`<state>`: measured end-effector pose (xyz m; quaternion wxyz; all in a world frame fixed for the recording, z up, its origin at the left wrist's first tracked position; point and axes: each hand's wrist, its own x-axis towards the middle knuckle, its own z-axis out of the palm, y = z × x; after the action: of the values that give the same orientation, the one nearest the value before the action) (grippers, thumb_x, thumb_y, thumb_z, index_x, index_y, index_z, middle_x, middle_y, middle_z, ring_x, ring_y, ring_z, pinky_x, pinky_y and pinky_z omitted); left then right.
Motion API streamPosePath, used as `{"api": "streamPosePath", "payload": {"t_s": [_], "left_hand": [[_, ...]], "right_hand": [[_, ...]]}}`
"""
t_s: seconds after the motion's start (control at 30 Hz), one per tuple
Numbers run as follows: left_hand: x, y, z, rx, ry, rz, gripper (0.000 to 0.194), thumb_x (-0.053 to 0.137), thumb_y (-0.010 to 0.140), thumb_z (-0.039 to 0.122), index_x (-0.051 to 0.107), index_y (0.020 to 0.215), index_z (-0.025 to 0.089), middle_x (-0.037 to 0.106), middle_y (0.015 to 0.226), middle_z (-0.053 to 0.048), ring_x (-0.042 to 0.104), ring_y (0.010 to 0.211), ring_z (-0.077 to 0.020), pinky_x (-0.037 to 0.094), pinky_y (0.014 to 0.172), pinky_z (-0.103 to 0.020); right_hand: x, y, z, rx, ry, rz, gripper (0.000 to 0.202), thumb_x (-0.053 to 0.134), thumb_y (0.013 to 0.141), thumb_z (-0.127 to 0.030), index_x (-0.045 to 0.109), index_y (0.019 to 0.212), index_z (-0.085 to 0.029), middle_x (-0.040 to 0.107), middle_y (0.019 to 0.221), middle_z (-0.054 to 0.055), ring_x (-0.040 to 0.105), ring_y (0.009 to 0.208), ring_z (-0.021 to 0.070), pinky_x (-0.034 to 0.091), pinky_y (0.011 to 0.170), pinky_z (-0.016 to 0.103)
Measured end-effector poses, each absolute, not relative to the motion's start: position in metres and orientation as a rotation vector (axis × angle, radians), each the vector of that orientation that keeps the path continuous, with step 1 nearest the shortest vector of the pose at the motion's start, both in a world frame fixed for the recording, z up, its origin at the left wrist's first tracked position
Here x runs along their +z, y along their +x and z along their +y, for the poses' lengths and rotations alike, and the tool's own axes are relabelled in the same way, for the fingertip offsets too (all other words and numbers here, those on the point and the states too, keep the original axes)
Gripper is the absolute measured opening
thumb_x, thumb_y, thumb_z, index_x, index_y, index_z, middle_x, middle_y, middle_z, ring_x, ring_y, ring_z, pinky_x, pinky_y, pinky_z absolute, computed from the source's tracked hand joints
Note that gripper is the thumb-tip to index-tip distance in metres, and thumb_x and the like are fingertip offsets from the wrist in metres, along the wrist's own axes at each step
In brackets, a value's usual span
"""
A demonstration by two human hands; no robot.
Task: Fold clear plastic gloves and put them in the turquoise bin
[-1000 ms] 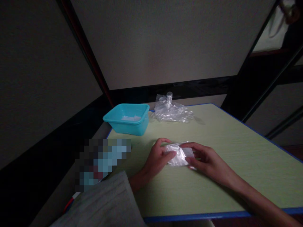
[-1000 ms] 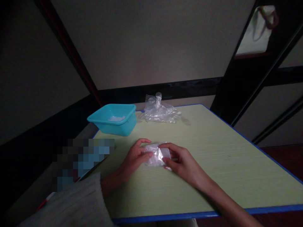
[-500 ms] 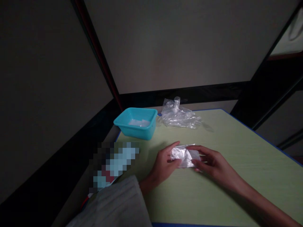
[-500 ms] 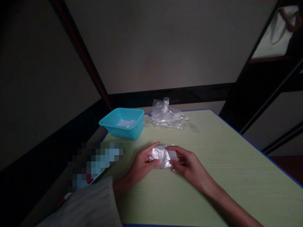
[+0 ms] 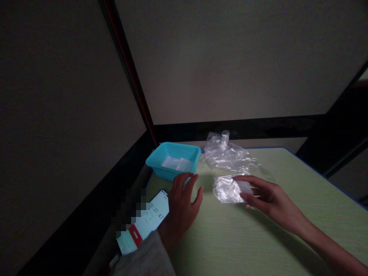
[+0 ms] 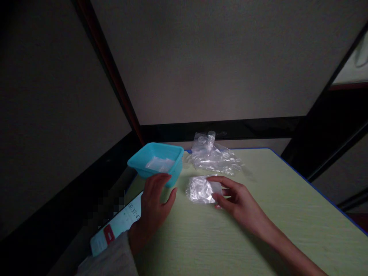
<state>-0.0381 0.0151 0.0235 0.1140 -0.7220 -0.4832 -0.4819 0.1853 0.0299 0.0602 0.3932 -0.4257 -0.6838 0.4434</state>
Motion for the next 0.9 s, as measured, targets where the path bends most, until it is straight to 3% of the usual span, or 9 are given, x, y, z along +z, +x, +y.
{"api": "streamPosePath", "payload": {"t_s": [0.1, 0.23, 0.4, 0.7, 0.9], "left_hand": [[0.025, -0.049, 0.026, -1.111, -2.015, -1.573, 0.029, 0.057, 0.079, 0.014, 0.052, 0.108, 0.020, 0.056, 0.109, -0.011, 0.051, 0.108, -0.0294, 0.036, 0.095, -0.054], [0.021, -0.053, 0.035, -0.830, -2.006, -1.718, 0.026, 0.056, 0.080, 0.013, 0.051, 0.105, 0.019, 0.057, 0.103, -0.008, 0.052, 0.104, -0.0280, 0.025, 0.099, -0.061], [0.019, -0.057, 0.039, -0.849, -2.039, -1.714, 0.022, 0.050, 0.081, 0.005, 0.055, 0.096, 0.019, 0.058, 0.093, -0.004, 0.055, 0.094, -0.0239, 0.025, 0.100, -0.061], [0.020, -0.048, 0.032, -0.985, -2.145, -1.575, 0.024, 0.051, 0.077, -0.001, 0.058, 0.087, 0.020, 0.058, 0.083, -0.001, 0.057, 0.084, -0.0209, 0.027, 0.101, -0.063], [0.015, -0.036, 0.021, -0.977, -2.227, -1.453, 0.020, 0.045, 0.084, 0.003, 0.057, 0.088, 0.019, 0.058, 0.080, -0.002, 0.058, 0.081, -0.0201, 0.030, 0.100, -0.061]], "right_hand": [[0.061, 0.185, 0.039, 1.107, -1.080, -1.728, 0.029, 0.062, 0.073, -0.032, 0.063, 0.101, -0.021, 0.056, 0.065, -0.002, 0.053, 0.049, 0.0102, 0.054, 0.046, 0.027], [0.059, 0.187, 0.047, 1.094, -1.074, -1.727, 0.031, 0.063, 0.073, -0.032, 0.063, 0.102, -0.022, 0.054, 0.063, -0.003, 0.051, 0.047, 0.0096, 0.054, 0.046, 0.026], [0.055, 0.189, 0.049, 1.098, -1.104, -1.732, 0.031, 0.062, 0.073, -0.033, 0.063, 0.101, -0.020, 0.049, 0.056, -0.005, 0.051, 0.046, 0.0106, 0.054, 0.046, 0.027], [0.061, 0.197, 0.050, 0.992, -1.204, -1.723, 0.042, 0.066, 0.069, -0.047, 0.063, 0.103, -0.021, 0.060, 0.063, 0.001, 0.058, 0.052, 0.0151, 0.054, 0.047, 0.030], [0.074, 0.199, 0.056, 0.894, -1.259, -1.615, 0.046, 0.069, 0.064, -0.052, 0.064, 0.098, -0.021, 0.061, 0.062, 0.003, 0.058, 0.050, 0.0158, 0.054, 0.047, 0.028]]}}
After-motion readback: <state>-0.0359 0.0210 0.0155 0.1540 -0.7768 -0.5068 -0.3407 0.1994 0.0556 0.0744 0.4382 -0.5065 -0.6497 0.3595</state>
